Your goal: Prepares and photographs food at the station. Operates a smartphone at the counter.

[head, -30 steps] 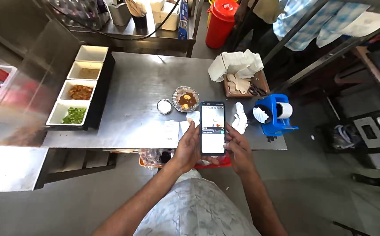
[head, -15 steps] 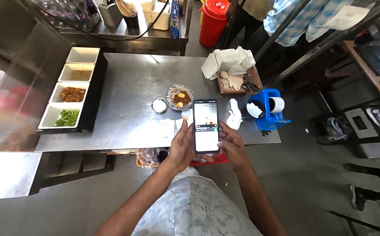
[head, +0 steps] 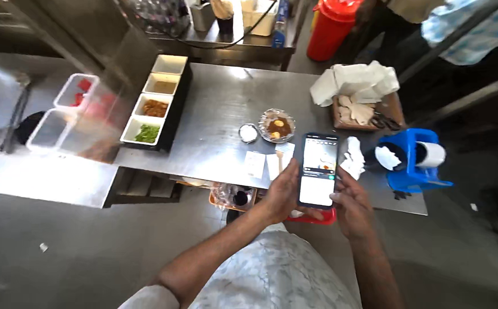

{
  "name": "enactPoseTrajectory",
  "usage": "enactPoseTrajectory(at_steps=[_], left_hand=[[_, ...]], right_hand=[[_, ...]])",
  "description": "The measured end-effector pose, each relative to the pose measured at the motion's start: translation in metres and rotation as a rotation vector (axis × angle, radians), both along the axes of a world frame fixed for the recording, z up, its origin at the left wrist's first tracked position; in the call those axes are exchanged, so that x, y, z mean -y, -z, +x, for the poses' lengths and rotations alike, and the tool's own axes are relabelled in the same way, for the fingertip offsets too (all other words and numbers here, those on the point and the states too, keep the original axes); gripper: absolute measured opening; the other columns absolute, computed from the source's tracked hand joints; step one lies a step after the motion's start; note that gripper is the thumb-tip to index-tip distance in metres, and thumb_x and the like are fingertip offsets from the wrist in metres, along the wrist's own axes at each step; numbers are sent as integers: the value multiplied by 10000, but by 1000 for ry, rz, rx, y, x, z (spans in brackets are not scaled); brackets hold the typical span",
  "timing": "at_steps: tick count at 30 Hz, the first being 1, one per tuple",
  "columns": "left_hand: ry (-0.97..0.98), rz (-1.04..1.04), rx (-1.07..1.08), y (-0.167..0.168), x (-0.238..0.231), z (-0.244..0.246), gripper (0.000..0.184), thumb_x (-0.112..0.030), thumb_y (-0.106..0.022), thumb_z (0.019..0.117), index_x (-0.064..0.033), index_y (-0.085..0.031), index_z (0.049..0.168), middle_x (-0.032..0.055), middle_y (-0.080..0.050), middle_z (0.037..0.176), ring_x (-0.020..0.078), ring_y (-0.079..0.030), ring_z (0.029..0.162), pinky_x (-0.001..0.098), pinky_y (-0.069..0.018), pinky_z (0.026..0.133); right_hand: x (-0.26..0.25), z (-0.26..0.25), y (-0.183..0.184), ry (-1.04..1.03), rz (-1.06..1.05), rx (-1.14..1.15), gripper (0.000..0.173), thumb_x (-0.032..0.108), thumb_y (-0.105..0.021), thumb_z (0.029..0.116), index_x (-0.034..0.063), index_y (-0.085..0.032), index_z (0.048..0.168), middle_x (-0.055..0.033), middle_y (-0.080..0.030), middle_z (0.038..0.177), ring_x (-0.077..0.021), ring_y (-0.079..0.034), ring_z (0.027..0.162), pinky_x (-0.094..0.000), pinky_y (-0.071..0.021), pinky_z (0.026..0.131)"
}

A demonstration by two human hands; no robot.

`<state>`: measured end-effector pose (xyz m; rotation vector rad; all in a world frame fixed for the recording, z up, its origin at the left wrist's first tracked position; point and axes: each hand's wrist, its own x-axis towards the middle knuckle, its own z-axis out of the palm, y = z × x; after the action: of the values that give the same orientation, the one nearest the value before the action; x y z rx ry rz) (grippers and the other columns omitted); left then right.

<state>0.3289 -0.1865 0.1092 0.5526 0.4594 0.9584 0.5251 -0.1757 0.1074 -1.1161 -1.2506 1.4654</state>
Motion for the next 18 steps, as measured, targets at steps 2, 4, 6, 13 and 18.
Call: enactPoseTrajectory(at_steps=[2, 4, 6, 13, 18], left_hand=[[14, 19, -1, 0, -1, 3, 743, -685, -107, 1033, -219, -347, 1560, 183, -603, 1350, 348, -688, 1063, 508, -620, 741], [28, 21, -1, 0, -2, 4, 742, -681, -103, 1036, -214, -336, 1563, 191, -593, 1354, 351, -683, 1065, 510, -616, 751], [36, 16, 4, 0, -2, 4, 741, -681, -98, 1037, -216, -331, 1565, 198, -578, 1371, 365, -670, 1089, 525, -609, 767], [43, 14, 14, 1, -3, 4, 745, -685, -88, 1034, -223, -329, 1567, 208, -570, 1379, 379, -665, 1098, 533, -607, 768], [18, 18, 13, -1, -2, 1, 717, -654, -103, 1049, -213, -338, 1564, 189, -578, 1380, 353, -674, 1089, 509, -615, 748]], right_hand=[[0, -1, 0, 32, -7, 17, 666, 54, -512, 855, 137, -481, 1515, -71, -720, 1182, -141, -717, 965, -323, -620, 780], [0, -3, -1, 58, -8, 28, 660, 36, -505, 852, 128, -482, 1506, -75, -716, 1188, -142, -716, 972, -324, -619, 788], [0, -5, -2, 73, -9, 26, 655, 29, -504, 851, 129, -491, 1499, -76, -718, 1179, -141, -718, 967, -318, -618, 784], [0, -7, -4, 73, -19, 27, 650, 25, -497, 858, 136, -495, 1499, -74, -711, 1196, -142, -712, 988, -316, -614, 801], [0, -9, -2, 79, -12, 16, 648, 34, -496, 862, 119, -479, 1504, -78, -705, 1195, -149, -710, 988, -337, -617, 806]])
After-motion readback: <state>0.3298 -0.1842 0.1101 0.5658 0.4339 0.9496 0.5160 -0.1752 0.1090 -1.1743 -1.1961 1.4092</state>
